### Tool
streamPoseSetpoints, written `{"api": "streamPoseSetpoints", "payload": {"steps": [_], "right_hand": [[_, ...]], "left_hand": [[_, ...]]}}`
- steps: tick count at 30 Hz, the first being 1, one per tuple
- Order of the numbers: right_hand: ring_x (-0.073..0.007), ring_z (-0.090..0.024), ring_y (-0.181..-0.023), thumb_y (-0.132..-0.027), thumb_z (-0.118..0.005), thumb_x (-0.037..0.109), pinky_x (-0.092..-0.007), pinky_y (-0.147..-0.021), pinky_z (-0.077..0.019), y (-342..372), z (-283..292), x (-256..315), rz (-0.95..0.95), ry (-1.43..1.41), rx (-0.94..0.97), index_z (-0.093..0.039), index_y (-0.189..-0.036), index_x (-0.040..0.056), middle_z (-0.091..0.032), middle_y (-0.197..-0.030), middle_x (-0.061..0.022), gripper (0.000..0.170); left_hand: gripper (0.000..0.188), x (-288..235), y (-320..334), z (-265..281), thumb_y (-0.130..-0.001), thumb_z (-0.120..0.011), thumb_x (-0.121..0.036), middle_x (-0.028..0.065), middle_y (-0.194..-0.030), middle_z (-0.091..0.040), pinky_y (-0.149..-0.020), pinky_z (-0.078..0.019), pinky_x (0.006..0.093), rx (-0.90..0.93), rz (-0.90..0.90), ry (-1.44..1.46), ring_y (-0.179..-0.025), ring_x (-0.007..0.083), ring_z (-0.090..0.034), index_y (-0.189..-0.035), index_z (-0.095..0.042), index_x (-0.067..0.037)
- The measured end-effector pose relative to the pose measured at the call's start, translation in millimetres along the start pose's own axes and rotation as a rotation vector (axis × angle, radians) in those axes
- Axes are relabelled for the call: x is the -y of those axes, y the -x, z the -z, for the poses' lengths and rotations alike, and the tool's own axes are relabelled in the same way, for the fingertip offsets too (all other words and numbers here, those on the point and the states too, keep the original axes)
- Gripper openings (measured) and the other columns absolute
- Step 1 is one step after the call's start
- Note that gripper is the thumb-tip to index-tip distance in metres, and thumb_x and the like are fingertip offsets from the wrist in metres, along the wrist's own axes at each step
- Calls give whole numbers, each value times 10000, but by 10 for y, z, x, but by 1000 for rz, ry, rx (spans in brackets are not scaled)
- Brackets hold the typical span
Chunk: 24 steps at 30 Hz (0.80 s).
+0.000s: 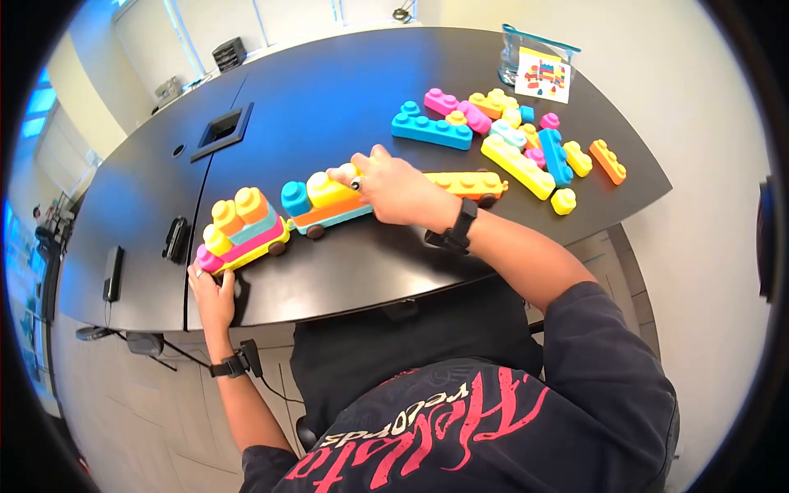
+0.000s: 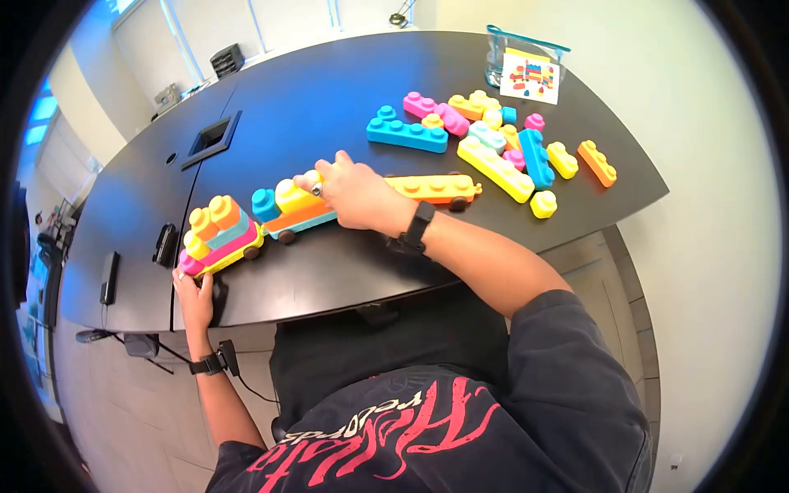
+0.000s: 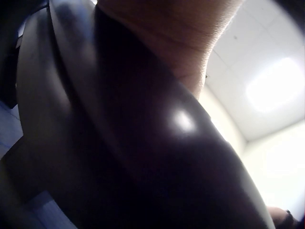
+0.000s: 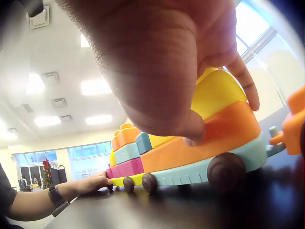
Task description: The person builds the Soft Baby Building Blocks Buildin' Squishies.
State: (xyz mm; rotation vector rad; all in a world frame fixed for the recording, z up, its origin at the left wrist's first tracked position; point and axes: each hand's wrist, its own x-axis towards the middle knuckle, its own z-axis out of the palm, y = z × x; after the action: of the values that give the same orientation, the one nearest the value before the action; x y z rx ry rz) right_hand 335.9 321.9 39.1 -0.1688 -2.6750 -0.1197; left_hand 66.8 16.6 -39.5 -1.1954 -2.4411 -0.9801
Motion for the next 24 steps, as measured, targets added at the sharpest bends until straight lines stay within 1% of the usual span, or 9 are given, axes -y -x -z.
{"api": "streamPoseSetpoints", "payload": {"steps": [3,5,7,9,11,18,20,23,24], "right_hand": [[-340,-550,-996,-778,-690,89,-407,-701,-573,11,-24,5,-20,28,-11,-557,-1392,189,-557,-1094,-122,636],[-348,-561,-999,-800,-663,71,-403,-711,-579,38,17,56,-38,21,7,-564,-1398,191,-561,-1091,-127,618],[-350,-567,-995,-809,-648,55,-404,-711,-580,73,28,94,-61,32,-2,-569,-1396,189,-565,-1086,-128,607],[-351,-573,-990,-817,-632,40,-404,-711,-581,106,31,102,-56,16,-21,-575,-1393,187,-568,-1082,-130,597],[-322,-575,-972,-809,-711,79,-386,-678,-569,111,14,65,-13,27,-38,-518,-1439,176,-566,-1081,-117,667],[-326,-579,-976,-812,-710,76,-374,-677,-573,155,74,-47,20,-3,-26,-519,-1442,199,-571,-1102,-111,670],[-350,-583,-1088,-857,-618,60,-429,-796,-572,153,71,-14,-41,-30,46,-525,-1452,261,-607,-1162,-122,635],[-357,-572,-1131,-886,-614,94,-485,-864,-539,185,46,6,-38,47,-11,-500,-1473,267,-605,-1186,-124,622],[-378,-542,-1218,-935,-628,225,-525,-934,-500,178,35,0,-49,27,47,-487,-1484,273,-592,-1280,-138,568]], "left_hand": [[590,315,-52,-136,-877,-663,-158,245,-1376,-485,-1070,-369,481,-84,-192,-72,-1232,429,-467,-1399,-449,16],[656,44,-26,-90,-881,-655,-159,266,-1355,-495,-1077,-360,487,-53,47,86,-1232,426,-470,-1457,-380,-4],[711,14,-25,-61,-881,-646,-151,272,-1343,-502,-1071,-364,487,-20,75,66,-1227,422,-472,-1498,-316,-23],[716,25,-28,-83,-876,-635,-134,269,-1338,-502,-1073,-364,482,-26,54,78,-1230,424,-476,-1503,-308,-28],[716,9,-34,-64,-872,-628,-124,270,-1337,-501,-1081,-362,475,-43,23,128,-1239,424,-480,-1503,-305,-24],[710,78,-76,-75,-855,-629,-109,270,-1325,-509,-1073,-382,447,-34,-16,179,-1224,400,-521,-1480,-318,19],[709,67,-84,-97,-853,-630,-97,258,-1318,-515,-1066,-398,434,-35,-12,220,-1215,367,-537,-1478,-318,20],[713,45,-106,-96,-849,-636,-86,248,-1314,-519,-1066,-402,426,-21,-12,234,-1208,351,-546,-1478,-318,21],[717,43,-96,-94,-845,-639,-76,247,-1318,-517,-1066,-402,422,-6,11,283,-1208,350,-547,-1478,-317,20]]}}
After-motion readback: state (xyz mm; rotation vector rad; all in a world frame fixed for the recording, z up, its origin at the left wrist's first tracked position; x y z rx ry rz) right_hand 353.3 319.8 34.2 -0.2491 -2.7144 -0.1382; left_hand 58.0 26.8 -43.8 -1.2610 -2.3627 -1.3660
